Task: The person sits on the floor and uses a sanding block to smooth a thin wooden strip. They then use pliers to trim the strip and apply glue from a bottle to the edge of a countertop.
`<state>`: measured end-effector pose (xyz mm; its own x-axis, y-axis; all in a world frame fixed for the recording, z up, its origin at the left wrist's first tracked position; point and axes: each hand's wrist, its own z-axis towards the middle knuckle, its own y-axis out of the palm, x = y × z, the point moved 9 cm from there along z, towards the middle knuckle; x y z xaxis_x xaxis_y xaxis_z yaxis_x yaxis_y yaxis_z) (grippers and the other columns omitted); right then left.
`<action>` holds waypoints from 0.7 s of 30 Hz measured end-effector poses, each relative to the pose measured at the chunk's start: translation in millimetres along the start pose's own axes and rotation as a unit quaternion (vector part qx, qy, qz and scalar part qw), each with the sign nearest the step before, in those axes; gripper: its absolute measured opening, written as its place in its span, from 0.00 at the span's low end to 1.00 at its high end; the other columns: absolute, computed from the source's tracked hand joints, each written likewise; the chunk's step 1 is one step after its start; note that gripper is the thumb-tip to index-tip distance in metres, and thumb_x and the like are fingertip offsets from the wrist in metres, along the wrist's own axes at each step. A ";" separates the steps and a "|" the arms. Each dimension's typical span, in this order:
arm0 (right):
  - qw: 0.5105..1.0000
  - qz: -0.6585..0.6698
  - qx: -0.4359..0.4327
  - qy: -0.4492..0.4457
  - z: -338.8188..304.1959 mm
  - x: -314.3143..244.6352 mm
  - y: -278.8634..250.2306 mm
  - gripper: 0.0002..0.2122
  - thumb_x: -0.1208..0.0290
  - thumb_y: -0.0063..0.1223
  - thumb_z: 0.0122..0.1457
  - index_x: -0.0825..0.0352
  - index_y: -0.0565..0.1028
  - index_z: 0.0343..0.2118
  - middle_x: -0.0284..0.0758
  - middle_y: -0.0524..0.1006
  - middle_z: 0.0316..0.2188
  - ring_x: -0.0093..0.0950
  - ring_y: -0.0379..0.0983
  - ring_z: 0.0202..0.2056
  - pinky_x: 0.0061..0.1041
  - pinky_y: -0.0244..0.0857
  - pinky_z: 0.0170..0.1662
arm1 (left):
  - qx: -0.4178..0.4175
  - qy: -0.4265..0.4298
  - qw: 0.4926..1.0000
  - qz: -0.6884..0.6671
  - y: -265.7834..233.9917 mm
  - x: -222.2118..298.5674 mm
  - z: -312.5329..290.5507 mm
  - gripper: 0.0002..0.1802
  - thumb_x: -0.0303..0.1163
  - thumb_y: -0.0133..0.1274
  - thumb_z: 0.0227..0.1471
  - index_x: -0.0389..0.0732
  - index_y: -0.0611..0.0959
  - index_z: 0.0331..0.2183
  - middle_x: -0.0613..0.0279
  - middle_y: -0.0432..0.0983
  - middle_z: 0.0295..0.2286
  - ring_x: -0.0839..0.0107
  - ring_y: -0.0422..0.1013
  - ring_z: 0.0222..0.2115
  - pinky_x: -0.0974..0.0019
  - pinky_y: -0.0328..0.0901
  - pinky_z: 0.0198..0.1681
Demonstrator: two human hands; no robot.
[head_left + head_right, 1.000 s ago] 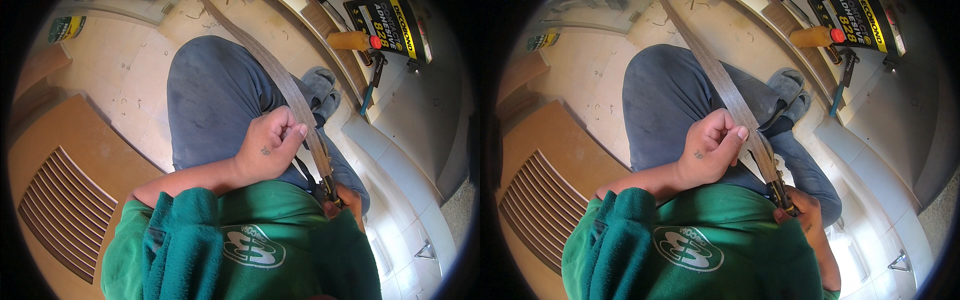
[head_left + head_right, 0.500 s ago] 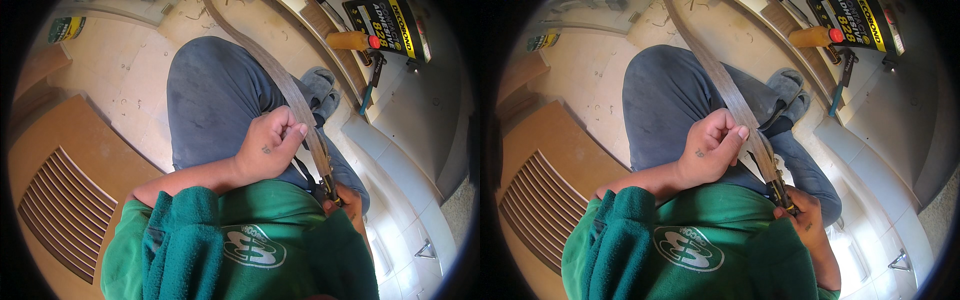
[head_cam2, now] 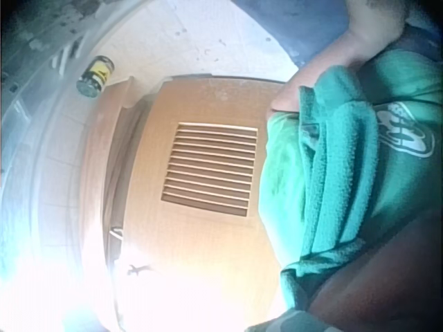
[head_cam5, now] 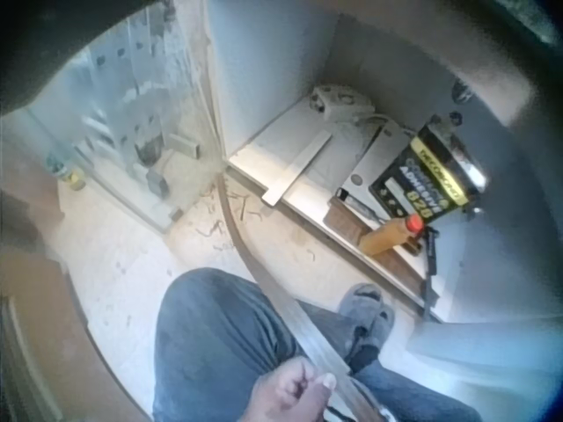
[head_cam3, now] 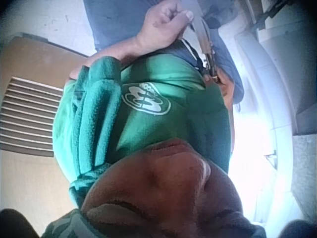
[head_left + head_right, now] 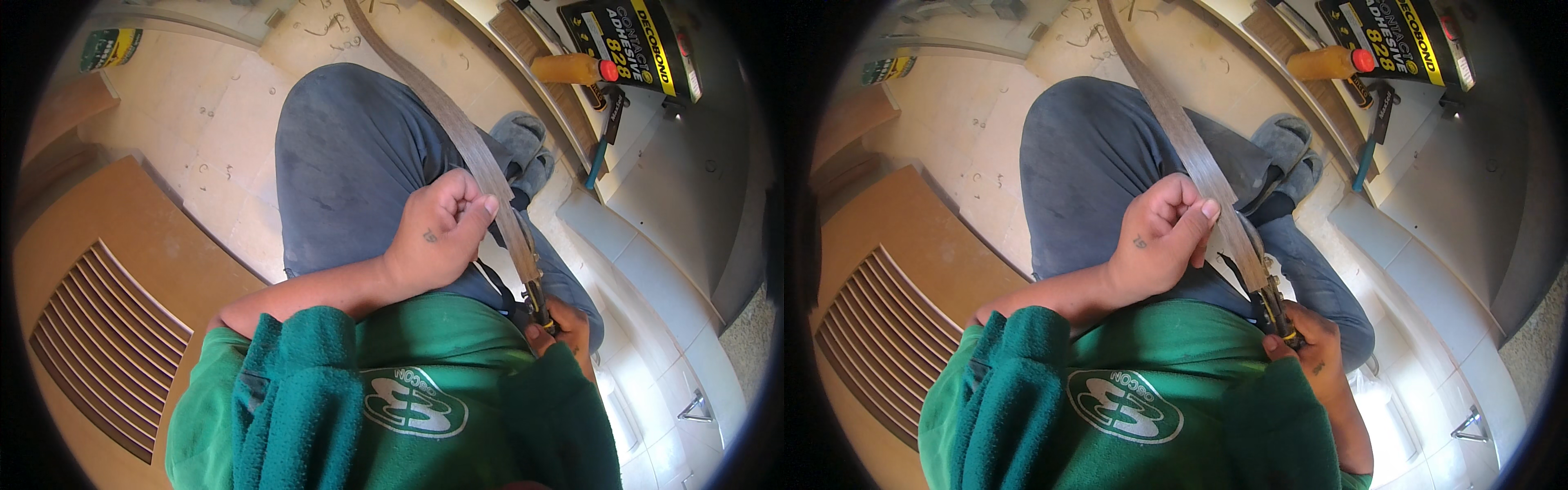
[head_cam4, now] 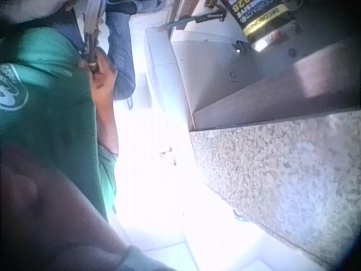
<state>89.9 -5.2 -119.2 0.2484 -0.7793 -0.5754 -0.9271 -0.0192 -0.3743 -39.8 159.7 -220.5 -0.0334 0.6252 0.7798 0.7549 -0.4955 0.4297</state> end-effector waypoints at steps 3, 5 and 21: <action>0.999 0.030 -0.017 0.009 -2.1 17.7 -2.3 0.16 0.69 0.63 0.56 0.76 0.77 0.42 0.34 0.72 0.27 0.22 0.64 0.27 0.24 0.60 0.31 | -0.008 -0.005 1.000 -0.014 0.8 2.2 -1.4 0.11 0.31 0.51 0.67 0.40 0.70 0.31 0.68 0.70 0.19 0.82 0.65 0.17 0.75 0.59 0.21; 0.998 0.056 -0.026 0.013 -8.1 40.8 -2.5 0.19 0.65 0.63 0.57 0.75 0.77 0.45 0.33 0.73 0.28 0.22 0.65 0.28 0.23 0.61 0.33 | -0.017 -0.015 0.999 -0.046 2.8 1.5 -1.4 0.11 0.30 0.51 0.67 0.40 0.71 0.31 0.68 0.71 0.20 0.82 0.65 0.18 0.74 0.60 0.21; 0.937 0.338 0.028 0.089 -5.2 102.8 -4.7 0.28 0.53 0.51 0.64 0.73 0.69 0.58 0.41 0.79 0.37 0.31 0.79 0.37 0.29 0.73 0.44 | -0.111 -0.168 0.913 -0.355 19.4 8.1 -3.3 0.12 0.41 0.48 0.64 0.43 0.75 0.32 0.66 0.68 0.22 0.73 0.62 0.20 0.66 0.60 0.28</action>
<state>118.3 -88.5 -172.8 -0.4451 -0.6941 -0.5658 -0.8385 0.5448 -0.0087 -27.6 153.2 -204.3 -0.2312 0.9677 0.1006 0.4681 0.0200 0.8834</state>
